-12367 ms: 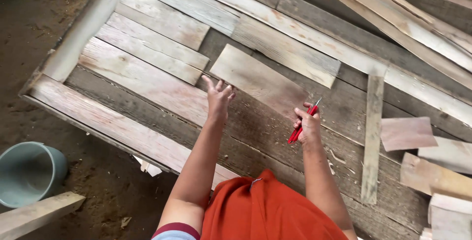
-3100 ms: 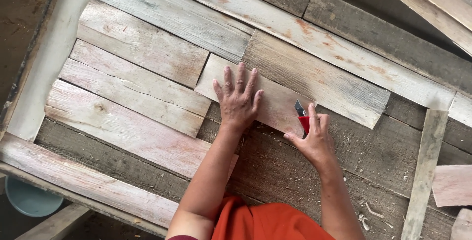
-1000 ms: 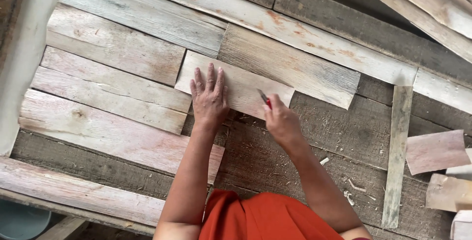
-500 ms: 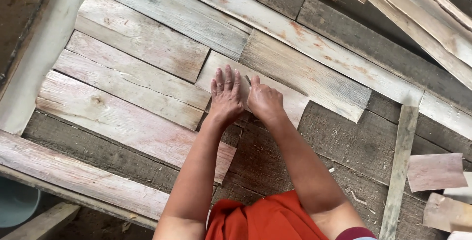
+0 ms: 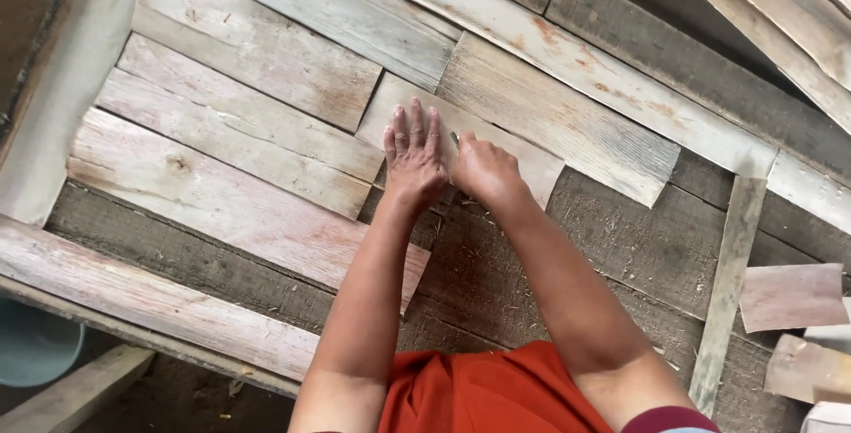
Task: The person uses a red utility knife to cut and trim thin wooden planks on a wooden work surface. They repeatedly position the planks, score along edges, and break off sections, then place trimmed pieces into a rectangular frame.
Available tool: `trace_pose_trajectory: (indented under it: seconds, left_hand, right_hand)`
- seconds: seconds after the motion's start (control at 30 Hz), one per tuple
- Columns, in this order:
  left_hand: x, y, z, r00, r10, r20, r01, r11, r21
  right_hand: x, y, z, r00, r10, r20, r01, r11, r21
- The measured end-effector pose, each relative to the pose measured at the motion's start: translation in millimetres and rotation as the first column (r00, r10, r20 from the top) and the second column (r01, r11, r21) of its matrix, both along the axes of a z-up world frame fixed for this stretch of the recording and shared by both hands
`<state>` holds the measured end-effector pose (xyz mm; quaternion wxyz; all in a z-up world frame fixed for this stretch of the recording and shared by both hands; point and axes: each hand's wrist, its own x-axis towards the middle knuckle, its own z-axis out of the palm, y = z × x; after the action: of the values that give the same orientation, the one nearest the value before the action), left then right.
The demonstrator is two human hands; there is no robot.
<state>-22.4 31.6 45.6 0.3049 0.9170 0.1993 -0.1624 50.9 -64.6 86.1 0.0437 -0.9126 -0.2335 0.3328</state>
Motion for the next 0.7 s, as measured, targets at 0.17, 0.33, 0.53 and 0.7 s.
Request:
trace_pose_trajectory:
  seconds: [0.17, 0.33, 0.53, 0.7]
  left_hand:
    - [2.2, -2.2, -16.4, 1.000, 0.024, 0.002, -0.024, 0.999, 0.031]
    - [3.5, -1.2, -10.5, 1.000, -0.005, 0.030, 0.003, 0.997, 0.072]
    - [-1.7, -3.8, -2.3, 0.998, -0.018, 0.064, 0.010, 0.993, 0.116]
    - [0.4, -7.7, -14.6, 0.997, -0.004, 0.081, -0.007, 0.991, 0.131]
  right_hand:
    - [-23.0, -52.5, -43.6, 0.999, 0.001, -0.054, -0.006, 0.997, -0.078]
    - [-68.9, -78.6, 20.9, 0.989, -0.105, -0.103, 0.097, 0.993, -0.073]
    - [-80.4, -118.8, -0.3, 0.989, -0.089, -0.122, 0.072, 0.988, -0.137]
    - [-42.2, -98.0, 8.9, 0.983, -0.183, -0.017, 0.183, 0.982, 0.045]
